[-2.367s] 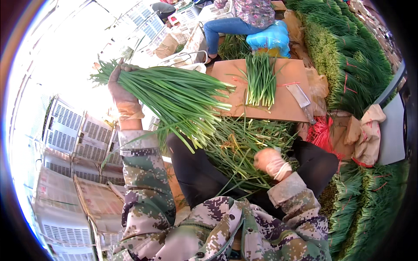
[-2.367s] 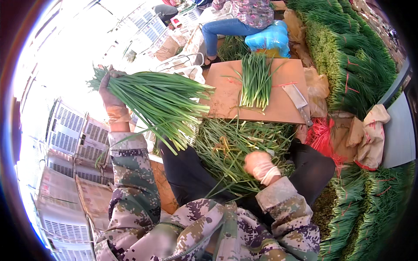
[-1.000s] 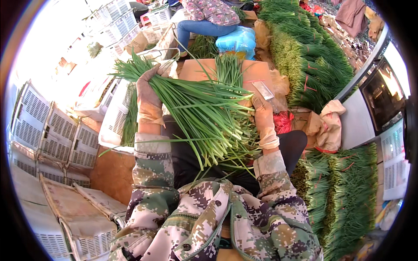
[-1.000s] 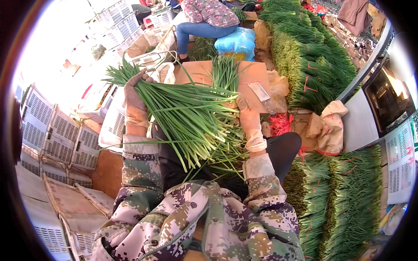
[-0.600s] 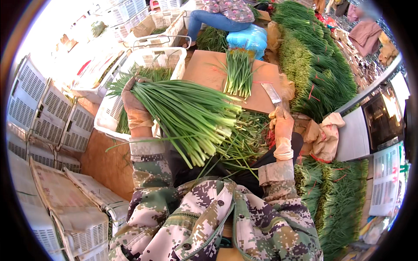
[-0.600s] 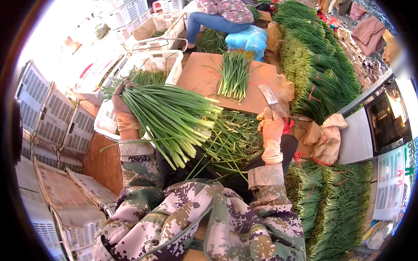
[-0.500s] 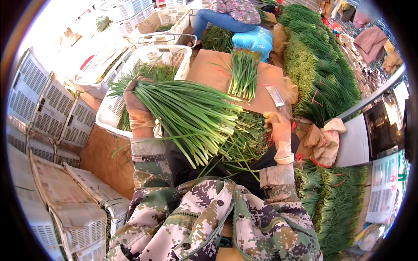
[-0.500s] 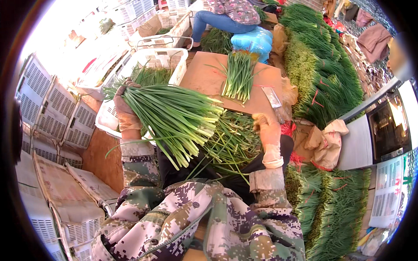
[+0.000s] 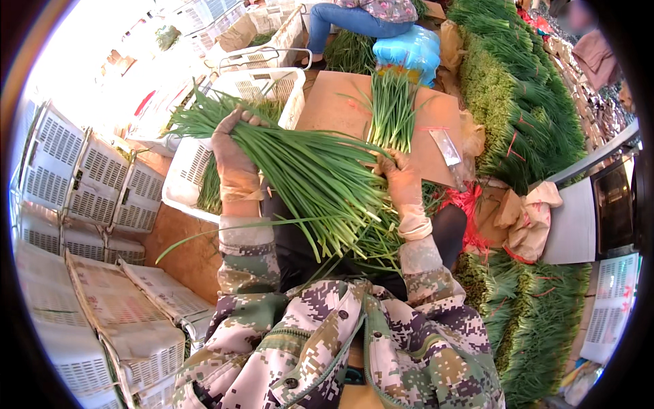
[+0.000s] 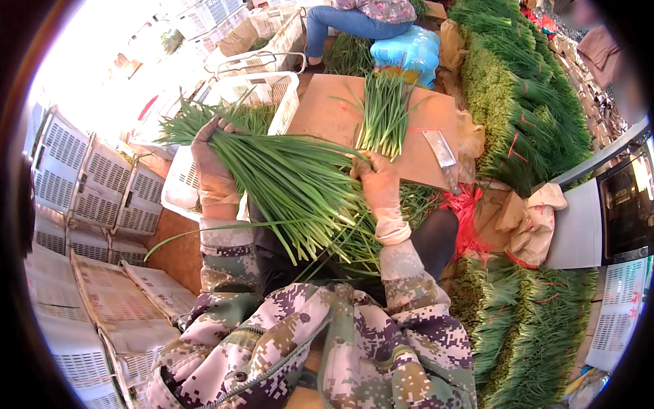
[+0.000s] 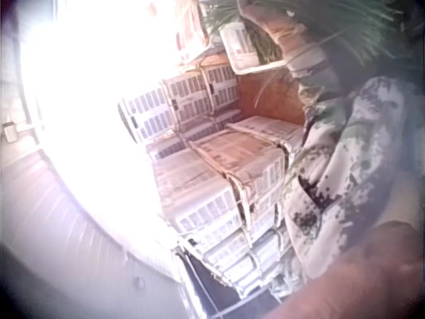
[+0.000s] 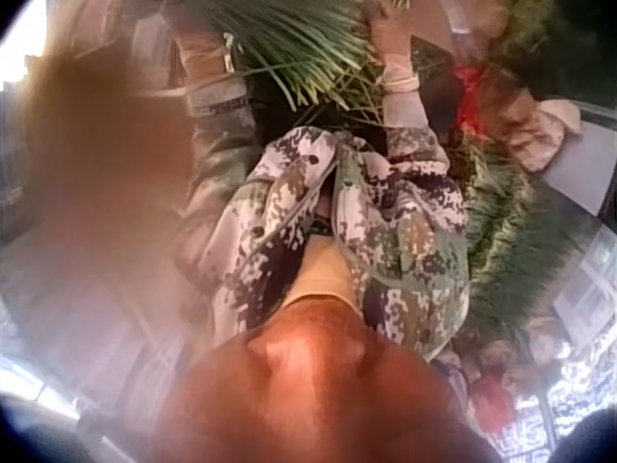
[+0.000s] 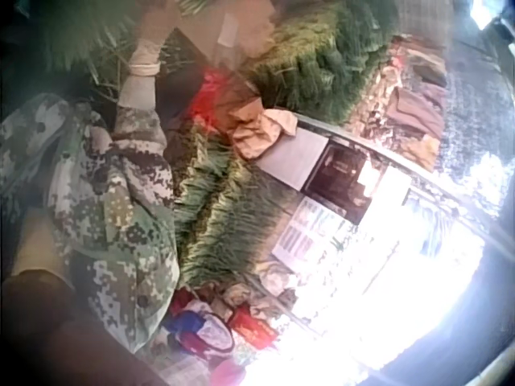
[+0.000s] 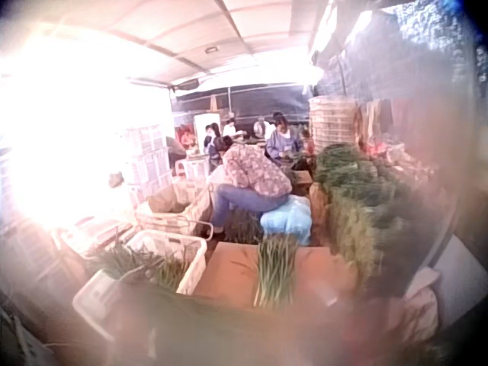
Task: The person sorts, cleans, and bundles fresh chives by hand, removing dead or yellow leaves from each batch before creating uniform bunches.
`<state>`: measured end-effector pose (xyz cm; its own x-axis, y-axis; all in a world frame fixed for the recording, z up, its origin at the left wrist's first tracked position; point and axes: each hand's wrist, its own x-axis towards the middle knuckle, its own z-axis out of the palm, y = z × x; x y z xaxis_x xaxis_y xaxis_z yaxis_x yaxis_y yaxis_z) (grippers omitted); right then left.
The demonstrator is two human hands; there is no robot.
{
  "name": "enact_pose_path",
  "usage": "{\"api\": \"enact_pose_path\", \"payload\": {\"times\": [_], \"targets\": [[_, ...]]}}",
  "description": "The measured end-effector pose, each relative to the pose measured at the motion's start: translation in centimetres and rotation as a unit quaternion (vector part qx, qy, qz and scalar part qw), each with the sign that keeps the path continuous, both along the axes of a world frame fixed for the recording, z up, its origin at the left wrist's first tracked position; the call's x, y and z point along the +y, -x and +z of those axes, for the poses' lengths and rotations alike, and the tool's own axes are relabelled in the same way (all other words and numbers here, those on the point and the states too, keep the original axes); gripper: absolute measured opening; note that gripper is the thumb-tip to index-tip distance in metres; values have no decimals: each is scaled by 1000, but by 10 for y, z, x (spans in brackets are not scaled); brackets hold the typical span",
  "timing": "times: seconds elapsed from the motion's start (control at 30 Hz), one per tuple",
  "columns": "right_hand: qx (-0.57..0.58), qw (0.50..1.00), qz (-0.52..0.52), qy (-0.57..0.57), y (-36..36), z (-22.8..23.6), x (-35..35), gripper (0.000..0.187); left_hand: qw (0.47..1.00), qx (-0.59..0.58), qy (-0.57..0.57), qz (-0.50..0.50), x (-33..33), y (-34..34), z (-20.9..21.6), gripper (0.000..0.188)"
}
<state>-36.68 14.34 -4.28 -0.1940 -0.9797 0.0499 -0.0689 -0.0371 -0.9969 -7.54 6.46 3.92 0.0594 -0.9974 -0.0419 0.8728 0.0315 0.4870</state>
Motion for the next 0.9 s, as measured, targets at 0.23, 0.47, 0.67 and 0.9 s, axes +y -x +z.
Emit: {"api": "enact_pose_path", "payload": {"times": [0.23, 0.47, 0.67, 0.9], "targets": [[53, 995, -54, -64, 31, -23, -1, 20, 998, -18, -56, -31, -14, 33, -11, 10], [-167, 967, -158, -106, 106, -76, 27, 26, 999, 6, -12, 35, -1, 1, 2, 14], [-51, 994, -21, -95, 93, -18, 53, 31, 997, 21, 33, 64, 5, -20, -1, 28], [68, 991, -13, 110, 6, 15, 11, 39, 996, -33, 16, 86, 15, -2, -3, 19]]}}
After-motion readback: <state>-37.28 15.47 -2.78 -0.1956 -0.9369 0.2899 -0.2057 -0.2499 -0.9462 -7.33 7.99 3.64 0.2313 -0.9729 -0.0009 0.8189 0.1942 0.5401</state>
